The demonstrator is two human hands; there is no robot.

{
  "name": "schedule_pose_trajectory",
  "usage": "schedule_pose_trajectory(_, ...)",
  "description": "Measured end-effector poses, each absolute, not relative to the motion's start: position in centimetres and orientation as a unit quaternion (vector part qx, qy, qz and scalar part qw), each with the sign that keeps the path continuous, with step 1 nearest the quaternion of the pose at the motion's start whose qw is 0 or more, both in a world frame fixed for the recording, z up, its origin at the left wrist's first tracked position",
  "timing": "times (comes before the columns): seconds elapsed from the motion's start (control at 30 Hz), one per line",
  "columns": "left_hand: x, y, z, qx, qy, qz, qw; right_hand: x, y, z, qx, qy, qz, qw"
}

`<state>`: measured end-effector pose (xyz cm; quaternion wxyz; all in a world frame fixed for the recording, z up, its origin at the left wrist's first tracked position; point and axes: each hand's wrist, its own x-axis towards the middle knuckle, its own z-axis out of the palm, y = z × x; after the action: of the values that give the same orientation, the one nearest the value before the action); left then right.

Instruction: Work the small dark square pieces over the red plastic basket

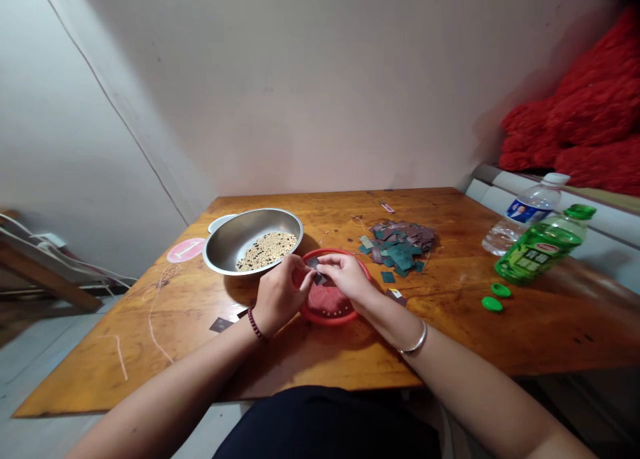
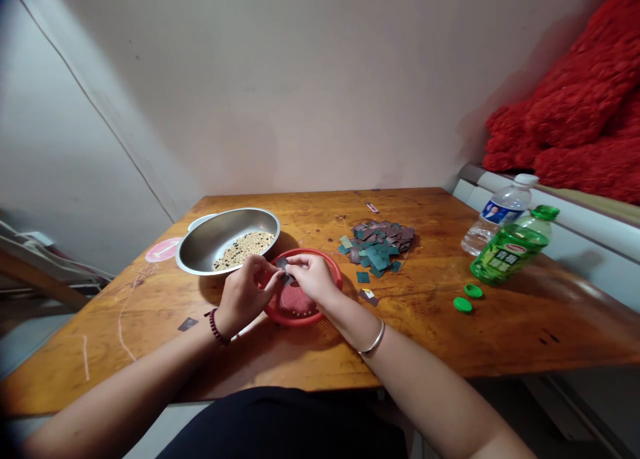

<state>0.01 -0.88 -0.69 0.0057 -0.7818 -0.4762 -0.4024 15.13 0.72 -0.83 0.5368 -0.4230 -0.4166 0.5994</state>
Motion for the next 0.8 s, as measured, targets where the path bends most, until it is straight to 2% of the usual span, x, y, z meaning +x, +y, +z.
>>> schedule_pose_trajectory(0.8, 0.00, -0.94, -0.62, -0.786, -0.474, -0.396, -0.005, 15.07, 0.50, -0.50, -0.428, -0.407, 0.603, 0.536)
